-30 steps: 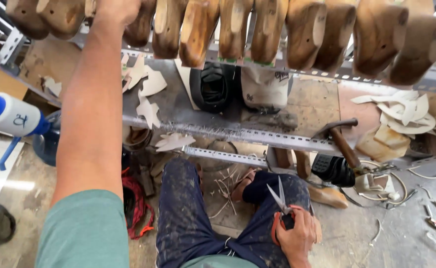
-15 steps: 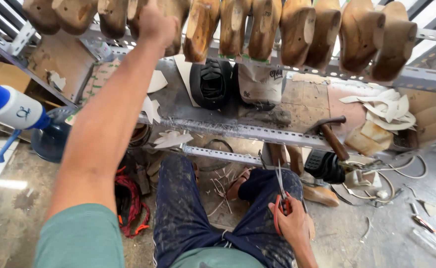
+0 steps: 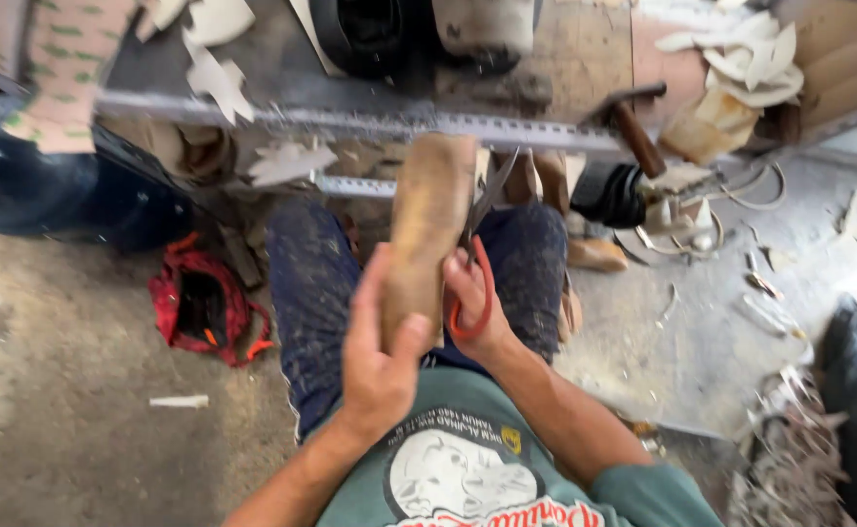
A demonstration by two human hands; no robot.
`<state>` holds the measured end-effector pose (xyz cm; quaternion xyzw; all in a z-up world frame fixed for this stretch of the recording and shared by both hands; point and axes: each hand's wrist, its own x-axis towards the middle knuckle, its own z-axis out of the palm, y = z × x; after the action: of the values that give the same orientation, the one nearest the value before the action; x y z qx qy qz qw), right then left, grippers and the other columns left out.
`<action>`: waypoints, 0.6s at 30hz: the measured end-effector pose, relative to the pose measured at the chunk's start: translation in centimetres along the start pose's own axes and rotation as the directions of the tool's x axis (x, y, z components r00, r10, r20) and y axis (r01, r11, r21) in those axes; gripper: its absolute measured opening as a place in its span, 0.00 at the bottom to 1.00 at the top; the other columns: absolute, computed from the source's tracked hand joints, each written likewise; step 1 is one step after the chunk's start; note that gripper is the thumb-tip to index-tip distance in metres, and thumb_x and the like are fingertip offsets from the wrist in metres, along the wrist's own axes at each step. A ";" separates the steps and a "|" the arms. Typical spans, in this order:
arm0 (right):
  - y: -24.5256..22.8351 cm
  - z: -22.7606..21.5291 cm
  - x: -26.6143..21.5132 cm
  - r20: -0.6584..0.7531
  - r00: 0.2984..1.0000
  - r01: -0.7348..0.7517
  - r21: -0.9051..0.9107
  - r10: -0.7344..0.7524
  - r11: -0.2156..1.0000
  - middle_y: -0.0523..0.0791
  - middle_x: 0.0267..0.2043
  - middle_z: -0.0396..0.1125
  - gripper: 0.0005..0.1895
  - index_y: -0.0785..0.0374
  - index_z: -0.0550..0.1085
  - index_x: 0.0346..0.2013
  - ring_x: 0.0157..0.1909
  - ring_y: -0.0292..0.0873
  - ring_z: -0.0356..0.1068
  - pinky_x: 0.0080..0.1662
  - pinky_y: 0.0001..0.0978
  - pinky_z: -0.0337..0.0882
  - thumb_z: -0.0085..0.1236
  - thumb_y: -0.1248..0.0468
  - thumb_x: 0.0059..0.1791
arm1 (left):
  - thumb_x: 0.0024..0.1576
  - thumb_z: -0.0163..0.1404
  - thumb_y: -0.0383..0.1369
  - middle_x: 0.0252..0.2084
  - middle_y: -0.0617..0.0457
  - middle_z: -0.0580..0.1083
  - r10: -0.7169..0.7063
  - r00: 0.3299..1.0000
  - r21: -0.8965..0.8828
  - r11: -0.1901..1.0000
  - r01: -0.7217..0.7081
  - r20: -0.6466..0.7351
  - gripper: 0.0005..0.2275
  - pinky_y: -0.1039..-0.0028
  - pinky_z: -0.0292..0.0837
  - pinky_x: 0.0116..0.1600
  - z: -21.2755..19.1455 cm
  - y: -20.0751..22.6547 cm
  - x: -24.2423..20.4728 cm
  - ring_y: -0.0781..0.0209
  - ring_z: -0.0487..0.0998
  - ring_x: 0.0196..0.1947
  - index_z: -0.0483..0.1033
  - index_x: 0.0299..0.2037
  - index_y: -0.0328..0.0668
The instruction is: The person sits on the floor and uses red-handled shears to trim excess material from the edges of a wooden shoe last. They repeatedly trim the perimeter, rotate the last, and place it on a nearby shelf before continuing.
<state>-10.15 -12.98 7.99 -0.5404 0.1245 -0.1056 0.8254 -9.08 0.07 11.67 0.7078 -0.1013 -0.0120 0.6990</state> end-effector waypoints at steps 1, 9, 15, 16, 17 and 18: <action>1.9 -1.5 -0.3 -0.050 0.990 -0.117 0.229 0.132 0.966 0.46 0.40 0.72 0.17 0.63 0.75 0.41 0.44 0.40 0.73 0.53 0.37 0.73 0.48 0.52 0.57 | 0.57 0.55 0.33 0.69 0.36 0.64 0.096 0.989 0.018 0.995 -0.099 0.111 0.31 0.61 0.59 0.72 -0.1 0.2 -0.6 0.48 0.65 0.69 0.59 0.70 0.29; 6.3 -6.2 -4.7 0.024 0.968 -0.246 0.308 0.251 0.919 0.55 0.41 0.74 0.25 0.70 0.74 0.50 0.41 0.48 0.76 0.49 0.43 0.76 0.49 0.50 0.54 | 0.65 0.44 0.39 0.63 0.44 0.67 -0.194 0.941 -0.384 0.875 0.294 0.277 0.26 0.73 0.74 0.56 -0.1 -5.1 4.8 0.61 0.71 0.54 0.57 0.71 0.31; 4.1 -7.3 -5.2 0.189 0.967 -0.201 0.142 0.173 0.969 0.55 0.35 0.73 0.28 0.75 0.70 0.54 0.35 0.46 0.75 0.40 0.39 0.78 0.53 0.52 0.51 | 0.52 0.61 0.30 0.33 0.43 0.79 -0.294 0.884 -0.488 0.749 0.449 0.363 0.15 0.67 0.82 0.28 0.8 -4.5 5.1 0.59 0.82 0.28 0.76 0.47 0.31; 2.1 -6.5 -5.0 0.130 0.975 -0.173 -0.077 0.182 0.982 0.52 0.32 0.73 0.21 0.72 0.74 0.50 0.32 0.44 0.74 0.37 0.35 0.77 0.56 0.57 0.51 | 0.52 0.61 0.29 0.30 0.43 0.78 -0.325 0.886 -0.517 0.723 0.457 0.330 0.13 0.67 0.81 0.25 0.5 -4.6 5.2 0.58 0.81 0.24 0.76 0.45 0.32; 0.3 -5.6 -4.6 0.078 0.982 -0.141 -0.292 0.170 0.946 0.49 0.29 0.72 0.15 0.69 0.77 0.47 0.29 0.42 0.73 0.34 0.31 0.76 0.58 0.62 0.51 | 0.52 0.61 0.29 0.27 0.43 0.77 -0.351 0.889 -0.545 0.702 0.458 0.296 0.12 0.67 0.79 0.22 0.1 -4.7 5.4 0.58 0.80 0.21 0.76 0.43 0.32; 0.2 -6.0 -4.4 0.083 0.981 -0.145 -0.288 0.176 0.946 0.49 0.29 0.72 0.15 0.69 0.77 0.47 0.29 0.42 0.73 0.34 0.31 0.76 0.58 0.62 0.51 | 0.52 0.61 0.29 0.27 0.43 0.77 -0.355 0.889 -0.543 0.704 0.458 0.289 0.12 0.67 0.79 0.22 -0.4 -4.5 5.7 0.58 0.80 0.21 0.76 0.43 0.32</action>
<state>-16.27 -16.77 5.94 -0.6450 0.1373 0.0100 0.7517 -2.85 -0.45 7.95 0.4521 0.0101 -0.2551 0.8547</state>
